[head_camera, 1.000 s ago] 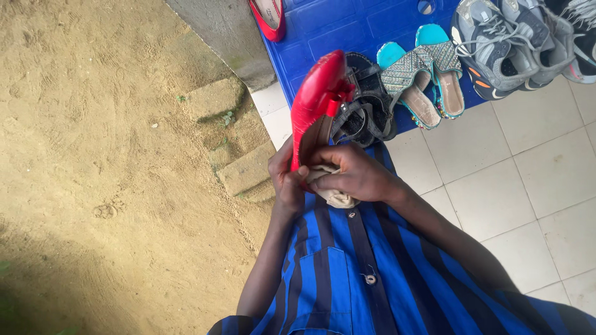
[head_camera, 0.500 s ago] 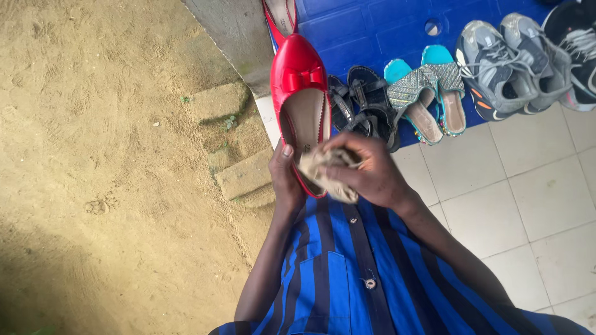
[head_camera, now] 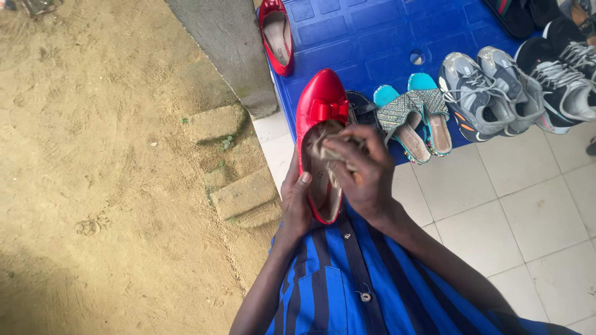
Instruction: The person cleans a red shoe by hand using a cloth, wiping the exterior surfaces and the sole.
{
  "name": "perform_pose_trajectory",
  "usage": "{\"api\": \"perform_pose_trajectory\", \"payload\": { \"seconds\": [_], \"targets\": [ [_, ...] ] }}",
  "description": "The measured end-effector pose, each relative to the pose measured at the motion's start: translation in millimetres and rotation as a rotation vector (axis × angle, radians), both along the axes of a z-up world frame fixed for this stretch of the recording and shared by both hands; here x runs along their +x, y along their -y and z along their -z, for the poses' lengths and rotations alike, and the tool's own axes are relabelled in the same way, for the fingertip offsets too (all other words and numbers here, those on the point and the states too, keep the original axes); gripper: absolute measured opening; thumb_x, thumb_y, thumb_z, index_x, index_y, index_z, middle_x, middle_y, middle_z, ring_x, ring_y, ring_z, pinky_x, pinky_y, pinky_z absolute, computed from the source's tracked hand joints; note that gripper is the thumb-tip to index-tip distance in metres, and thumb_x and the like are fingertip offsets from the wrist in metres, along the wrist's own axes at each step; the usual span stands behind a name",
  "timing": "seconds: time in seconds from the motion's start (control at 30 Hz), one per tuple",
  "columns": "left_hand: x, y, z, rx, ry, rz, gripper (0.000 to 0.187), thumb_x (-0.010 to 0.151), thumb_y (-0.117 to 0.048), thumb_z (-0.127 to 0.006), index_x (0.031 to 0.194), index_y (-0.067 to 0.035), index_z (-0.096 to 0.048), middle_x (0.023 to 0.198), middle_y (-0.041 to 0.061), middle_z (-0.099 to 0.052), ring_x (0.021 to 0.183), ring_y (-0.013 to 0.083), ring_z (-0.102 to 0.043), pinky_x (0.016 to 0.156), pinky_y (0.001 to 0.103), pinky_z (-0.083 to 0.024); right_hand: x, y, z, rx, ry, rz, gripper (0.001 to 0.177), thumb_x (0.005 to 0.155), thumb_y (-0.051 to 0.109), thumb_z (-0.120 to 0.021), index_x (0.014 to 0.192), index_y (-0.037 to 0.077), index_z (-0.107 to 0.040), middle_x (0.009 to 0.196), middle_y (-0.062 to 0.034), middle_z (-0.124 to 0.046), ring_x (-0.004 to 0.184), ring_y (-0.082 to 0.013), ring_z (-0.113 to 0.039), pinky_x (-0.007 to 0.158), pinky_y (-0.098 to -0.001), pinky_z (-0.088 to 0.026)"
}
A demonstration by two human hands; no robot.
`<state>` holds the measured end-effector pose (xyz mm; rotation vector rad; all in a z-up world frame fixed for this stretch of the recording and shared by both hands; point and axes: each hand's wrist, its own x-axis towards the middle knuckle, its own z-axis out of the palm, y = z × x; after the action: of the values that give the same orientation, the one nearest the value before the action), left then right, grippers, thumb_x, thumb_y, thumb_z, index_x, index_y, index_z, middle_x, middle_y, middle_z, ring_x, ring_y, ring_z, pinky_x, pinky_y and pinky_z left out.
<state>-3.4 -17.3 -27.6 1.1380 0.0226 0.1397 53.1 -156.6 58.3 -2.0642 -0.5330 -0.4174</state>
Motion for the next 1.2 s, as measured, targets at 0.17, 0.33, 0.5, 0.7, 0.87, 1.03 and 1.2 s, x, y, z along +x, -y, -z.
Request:
{"api": "perform_pose_trajectory", "payload": {
  "seconds": [0.17,0.33,0.5,0.7,0.87,1.03,1.2],
  "targets": [
    [-2.8,-1.9,-0.1,-0.088,-0.021,0.012,0.069,0.106,-0.032,-0.051,0.16,0.006,-0.03,0.16,0.02,-0.044,0.149,0.0282,-0.043,0.125,0.038,-0.032,-3.5,-3.0,5.3,-0.017,0.02,-0.107,0.032,0.083,-0.008,-0.074,0.112,0.006,-0.074,0.122,-0.0127,-0.066,0.105,-0.0243,-0.07,0.082,-0.0322,-0.06],
    [-10.7,-1.3,3.3,0.045,-0.038,0.009,0.069,0.107,-0.032,-0.049,0.161,0.005,-0.029,0.16,0.02,-0.045,0.148,0.0261,-0.043,0.124,0.037,-0.031,-10.8,-1.5,3.9,0.038,-0.015,-0.144,0.035,0.086,-0.008,-0.071,0.117,0.006,-0.073,0.124,-0.0107,-0.066,0.109,-0.0237,-0.072,0.09,-0.0336,-0.062],
    [-17.0,-4.4,12.3,-0.053,-0.047,-0.002,0.066,0.108,-0.032,-0.05,0.159,0.006,-0.034,0.157,0.019,-0.048,0.144,0.0259,-0.048,0.122,0.037,-0.036,-3.0,2.7,6.9,-0.038,0.101,-0.137,0.031,0.082,-0.004,-0.075,0.111,0.006,-0.073,0.12,-0.0104,-0.067,0.106,-0.0252,-0.069,0.087,-0.0341,-0.059],
    [-12.4,-2.7,22.1,-0.014,-0.047,0.004,0.065,0.108,-0.035,-0.05,0.157,0.006,-0.038,0.152,0.02,-0.054,0.139,0.0274,-0.053,0.118,0.04,-0.041,-13.4,4.1,-8.5,-0.099,0.007,-0.291,0.029,0.078,0.0,-0.079,0.106,0.007,-0.074,0.112,-0.0088,-0.07,0.1,-0.0237,-0.07,0.085,-0.0357,-0.059],
    [-6.0,0.3,10.5,0.032,-0.008,-0.037,0.069,0.108,-0.04,-0.05,0.158,0.006,-0.037,0.155,0.018,-0.051,0.144,0.0252,-0.049,0.122,0.037,-0.037,7.9,7.3,-16.6,-0.01,-0.011,-0.204,0.029,0.082,0.001,-0.08,0.11,0.007,-0.073,0.115,-0.0079,-0.07,0.105,-0.0221,-0.072,0.088,-0.0328,-0.061],
    [-1.2,3.2,8.4,0.019,-0.002,-0.019,0.066,0.109,-0.035,-0.049,0.158,0.007,-0.036,0.156,0.018,-0.05,0.145,0.0248,-0.048,0.122,0.036,-0.036,-1.6,6.4,-19.4,-0.102,0.047,-0.179,0.035,0.076,-0.002,-0.08,0.11,0.007,-0.074,0.113,-0.0087,-0.069,0.102,-0.024,-0.069,0.086,-0.0355,-0.058],
    [-6.9,-1.5,3.3,-0.039,-0.064,-0.008,0.059,0.111,-0.028,-0.051,0.156,0.009,-0.042,0.15,0.02,-0.056,0.14,0.0271,-0.053,0.121,0.038,-0.039,0.1,4.2,-14.6,-0.118,0.024,-0.22,0.038,0.074,-0.004,-0.079,0.109,0.01,-0.075,0.112,-0.0067,-0.069,0.098,-0.0223,-0.069,0.083,-0.0341,-0.058]
  ]
}}
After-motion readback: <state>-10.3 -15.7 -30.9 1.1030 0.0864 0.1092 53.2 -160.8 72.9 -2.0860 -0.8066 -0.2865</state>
